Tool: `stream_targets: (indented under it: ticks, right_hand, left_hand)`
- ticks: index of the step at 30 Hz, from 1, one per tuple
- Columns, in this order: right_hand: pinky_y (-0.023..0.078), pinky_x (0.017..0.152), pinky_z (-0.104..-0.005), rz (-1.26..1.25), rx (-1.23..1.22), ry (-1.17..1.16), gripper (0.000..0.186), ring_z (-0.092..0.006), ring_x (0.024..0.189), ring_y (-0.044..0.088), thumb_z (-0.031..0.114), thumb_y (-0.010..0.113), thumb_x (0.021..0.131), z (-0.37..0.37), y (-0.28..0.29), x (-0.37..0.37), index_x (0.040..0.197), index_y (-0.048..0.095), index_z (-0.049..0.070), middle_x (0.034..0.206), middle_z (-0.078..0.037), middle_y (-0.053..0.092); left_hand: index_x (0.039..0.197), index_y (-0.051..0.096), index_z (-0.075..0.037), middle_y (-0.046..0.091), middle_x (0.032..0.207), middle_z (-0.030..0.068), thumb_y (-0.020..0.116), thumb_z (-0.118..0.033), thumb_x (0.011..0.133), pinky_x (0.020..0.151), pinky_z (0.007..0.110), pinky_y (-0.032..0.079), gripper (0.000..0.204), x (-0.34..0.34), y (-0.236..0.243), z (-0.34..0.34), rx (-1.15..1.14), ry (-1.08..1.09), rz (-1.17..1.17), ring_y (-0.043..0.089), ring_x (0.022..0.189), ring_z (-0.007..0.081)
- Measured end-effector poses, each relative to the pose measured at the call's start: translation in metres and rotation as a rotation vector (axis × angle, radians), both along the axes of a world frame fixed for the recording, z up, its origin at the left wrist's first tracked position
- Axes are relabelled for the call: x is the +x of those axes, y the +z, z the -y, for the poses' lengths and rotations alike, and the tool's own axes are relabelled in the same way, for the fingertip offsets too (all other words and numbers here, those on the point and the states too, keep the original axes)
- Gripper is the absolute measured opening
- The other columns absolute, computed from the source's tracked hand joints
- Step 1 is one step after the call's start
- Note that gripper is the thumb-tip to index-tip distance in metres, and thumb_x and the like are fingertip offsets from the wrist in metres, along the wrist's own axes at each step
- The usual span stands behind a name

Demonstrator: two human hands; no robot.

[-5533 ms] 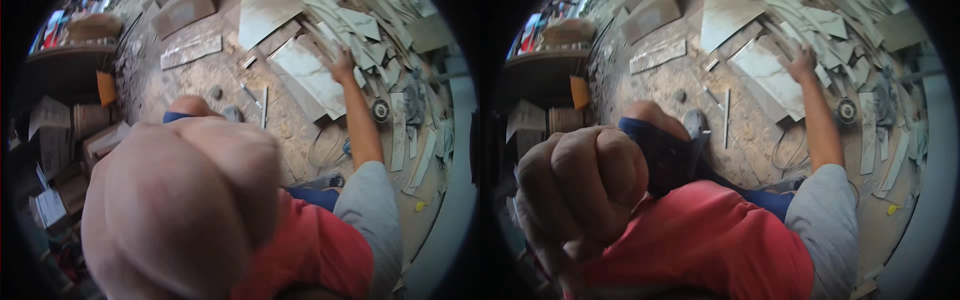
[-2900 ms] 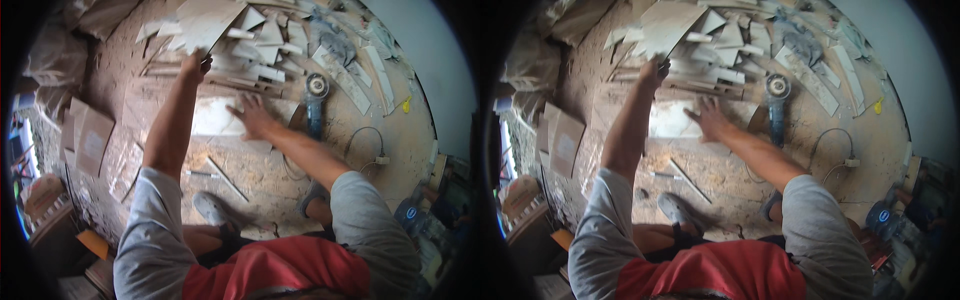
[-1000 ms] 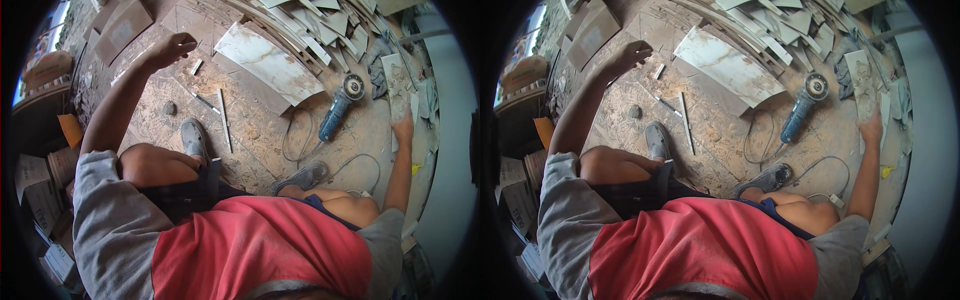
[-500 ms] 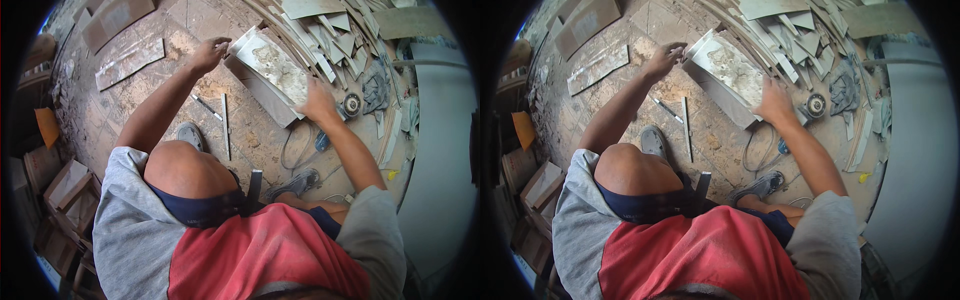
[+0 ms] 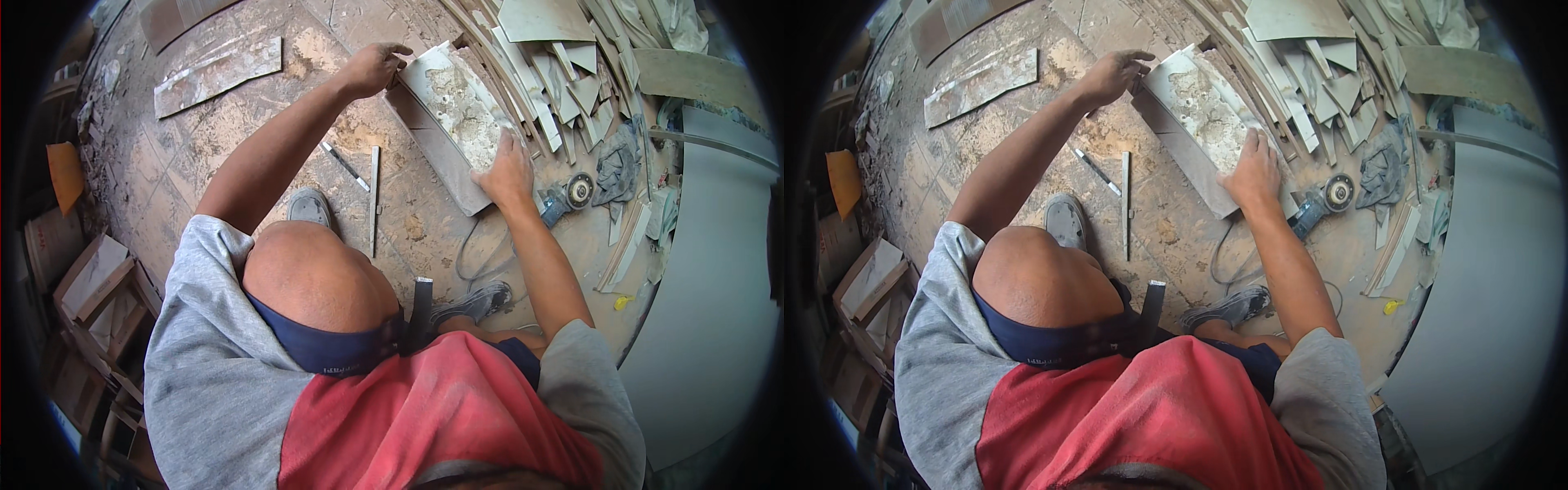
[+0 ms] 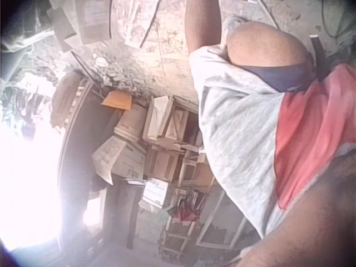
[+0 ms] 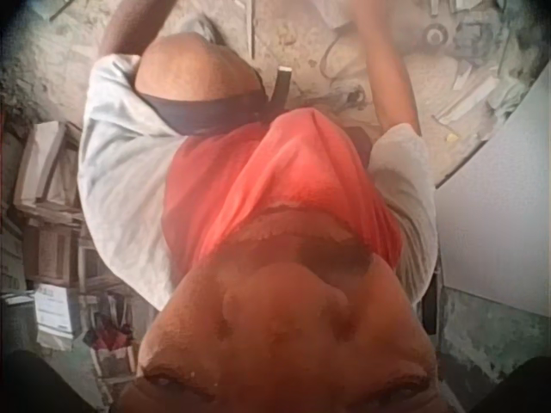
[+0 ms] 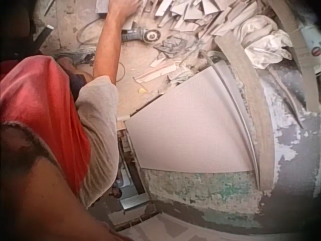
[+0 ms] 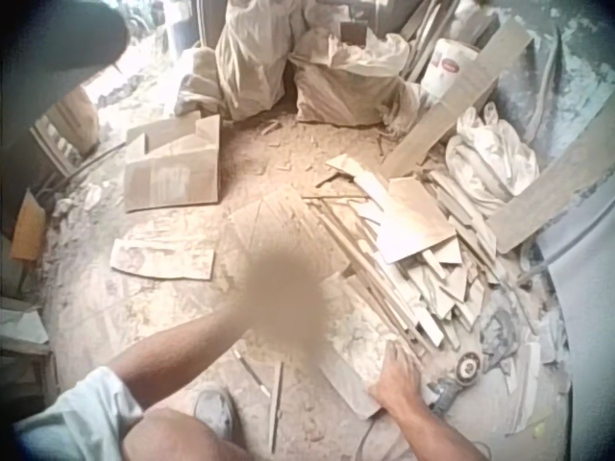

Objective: The person selects and aligns tile pieces, marks a cut line on a tile piece with a marking tool, and cuts along the edge of the tile using an angle grinder.

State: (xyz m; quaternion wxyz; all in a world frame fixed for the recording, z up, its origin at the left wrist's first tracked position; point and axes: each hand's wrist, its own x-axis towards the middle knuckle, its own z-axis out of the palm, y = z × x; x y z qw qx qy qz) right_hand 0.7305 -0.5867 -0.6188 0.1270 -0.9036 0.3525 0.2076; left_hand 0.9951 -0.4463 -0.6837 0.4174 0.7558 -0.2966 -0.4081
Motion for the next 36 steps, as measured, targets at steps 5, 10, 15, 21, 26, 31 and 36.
stream_targets:
  ticks: [5, 10, 15, 21, 26, 31, 36]
  right_hand:
    - [0.041, 0.105, -0.0433, 0.024, -0.035, 0.029, 0.099, -0.037, 0.127, 0.043, 0.027, 0.086, 0.066, -0.005, -0.006, -0.006, 0.144, 0.031, 0.001, 0.144, -0.016, 0.036]
    - [0.035, 0.111, -0.0418, 0.067, -0.035, 0.02, 0.099, -0.0358, 0.132, 0.039, 0.026, 0.084, 0.065, -0.003, -0.012, -0.01, 0.145, 0.031, 0.002, 0.144, -0.017, 0.038]
    - [0.038, 0.108, -0.0429, 0.108, -0.03, 0.04, 0.099, -0.0379, 0.129, 0.04, 0.026, 0.084, 0.067, -0.003, -0.018, -0.013, 0.146, 0.03, 0.0, 0.144, -0.017, 0.035]
    - [0.036, 0.11, -0.0426, 0.164, -0.012, 0.048, 0.094, -0.0387, 0.13, 0.039, 0.023, 0.083, 0.069, -0.003, -0.022, -0.017, 0.144, 0.032, -0.002, 0.146, -0.019, 0.033]
    - [0.035, 0.11, -0.0426, 0.184, -0.015, 0.057, 0.092, -0.0389, 0.131, 0.037, 0.021, 0.083, 0.068, -0.003, -0.021, -0.019, 0.143, 0.034, -0.002, 0.146, -0.019, 0.034]
    - [0.035, 0.11, -0.0432, 0.201, -0.025, 0.062, 0.091, -0.0384, 0.131, 0.037, 0.021, 0.083, 0.067, -0.002, -0.022, -0.02, 0.141, 0.036, -0.001, 0.145, -0.019, 0.035]
    - [0.035, 0.11, -0.0432, 0.216, -0.008, 0.038, 0.09, -0.0365, 0.131, 0.037, 0.022, 0.083, 0.067, -0.002, -0.022, -0.019, 0.141, 0.037, 0.0, 0.142, -0.017, 0.038]
  left_hand:
    - [0.13, 0.055, 0.002, 0.068, 0.108, 0.0206, 0.043, -0.006, 0.095, 0.081, 0.033, 0.054, 0.038, -0.001, -0.001, -0.001, 0.046, 0.033, -0.039, 0.066, 0.082, 0.0199]
    - [0.128, 0.06, -0.002, 0.071, 0.097, 0.0165, 0.049, -0.008, 0.092, 0.076, 0.032, 0.054, 0.038, -0.002, 0.001, -0.001, 0.022, 0.069, -0.025, 0.068, 0.081, 0.0198]
    - [0.128, 0.06, -0.005, 0.071, 0.099, 0.0152, 0.05, -0.011, 0.094, 0.077, 0.032, 0.054, 0.036, -0.002, 0.001, 0.001, 0.052, 0.029, 0.017, 0.068, 0.083, 0.0194]
    - [0.126, 0.061, -0.006, 0.071, 0.101, 0.0166, 0.052, -0.014, 0.095, 0.079, 0.033, 0.054, 0.034, 0.0, 0.001, 0.004, 0.07, -0.006, 0.061, 0.069, 0.084, 0.0206]
    - [0.125, 0.062, -0.006, 0.071, 0.097, 0.0175, 0.053, -0.014, 0.094, 0.077, 0.033, 0.054, 0.033, -0.002, 0.003, 0.003, 0.071, -0.009, 0.148, 0.068, 0.08, 0.0206]
    - [0.126, 0.061, -0.005, 0.071, 0.098, 0.0143, 0.051, -0.014, 0.095, 0.074, 0.033, 0.054, 0.034, -0.002, 0.004, 0.005, 0.107, -0.003, 0.088, 0.066, 0.076, 0.0183]
    - [0.126, 0.06, -0.004, 0.071, 0.1, 0.015, 0.051, -0.014, 0.096, 0.072, 0.033, 0.054, 0.034, 0.0, 0.003, 0.005, 0.08, -0.014, 0.052, 0.066, 0.074, 0.0183]
